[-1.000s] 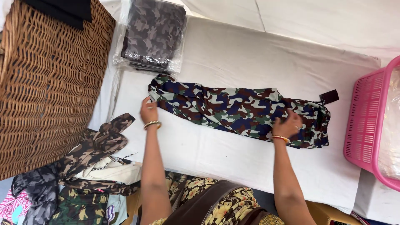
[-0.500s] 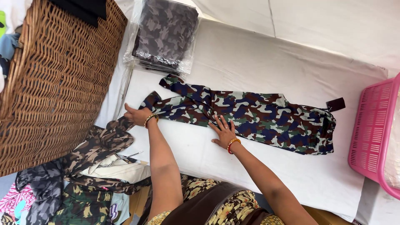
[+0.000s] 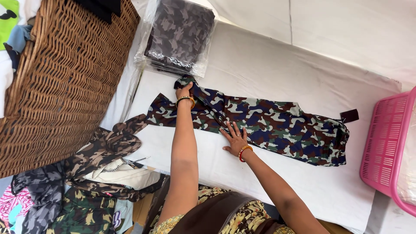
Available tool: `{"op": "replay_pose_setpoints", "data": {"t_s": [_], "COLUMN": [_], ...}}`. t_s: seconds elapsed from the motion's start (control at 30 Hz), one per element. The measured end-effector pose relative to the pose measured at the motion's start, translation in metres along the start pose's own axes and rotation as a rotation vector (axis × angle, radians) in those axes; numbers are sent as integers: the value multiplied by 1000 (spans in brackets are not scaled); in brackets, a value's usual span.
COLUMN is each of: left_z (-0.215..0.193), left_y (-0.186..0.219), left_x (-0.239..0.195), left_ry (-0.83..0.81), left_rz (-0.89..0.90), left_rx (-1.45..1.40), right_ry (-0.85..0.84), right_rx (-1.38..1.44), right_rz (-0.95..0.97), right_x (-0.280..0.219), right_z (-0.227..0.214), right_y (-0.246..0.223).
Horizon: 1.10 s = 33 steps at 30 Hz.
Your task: The person folds a pair of camouflage-patterned pants on a white table, then places them into a clear plastic bag. The person repeats this process with a second pair of camouflage pants. The folded and bagged items are stacked on the table.
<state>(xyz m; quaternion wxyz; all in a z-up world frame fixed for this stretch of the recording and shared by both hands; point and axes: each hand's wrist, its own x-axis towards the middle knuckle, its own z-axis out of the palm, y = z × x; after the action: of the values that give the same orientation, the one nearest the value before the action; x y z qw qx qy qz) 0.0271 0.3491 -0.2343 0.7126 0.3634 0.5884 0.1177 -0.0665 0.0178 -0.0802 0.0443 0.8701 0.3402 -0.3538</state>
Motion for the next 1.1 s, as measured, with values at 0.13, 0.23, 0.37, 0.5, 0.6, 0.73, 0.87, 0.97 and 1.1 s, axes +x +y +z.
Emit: {"op": "replay_pose_setpoints", "data": {"t_s": [0.13,0.23,0.37,0.5,0.6,0.73,0.87,0.97,1.1], "left_z": [-37,-91,-135,-121,-106,-108,-127,-133,-122], "left_y": [42,53,-5,-6,13,31,19,17,24], "left_x": [-60,-112,-92,-137,-155,-135,-105,-107,-130], "left_ry": [-58,222,680,768,687,598,640,599,440], "left_rz": [691,677,506,233,94,5,54,113,81], "left_rx": [-291,-291,211,359,383,236,-21,-271,-474], "right_ry": [14,70,33,275,466,588,689,740,728], "right_rx": [-2,3,4,142,284,269,215,242,303], "right_rz": [4,-16,11,-101,-146,-139,-175,-171,-167], "right_x": [-3,0,-3,0,-4,-20,-46,-60,-67], "right_z": [-2,7,2,29,53,81,87,85,100], "right_y": [0,5,3,21,40,62,77,85,106]}}
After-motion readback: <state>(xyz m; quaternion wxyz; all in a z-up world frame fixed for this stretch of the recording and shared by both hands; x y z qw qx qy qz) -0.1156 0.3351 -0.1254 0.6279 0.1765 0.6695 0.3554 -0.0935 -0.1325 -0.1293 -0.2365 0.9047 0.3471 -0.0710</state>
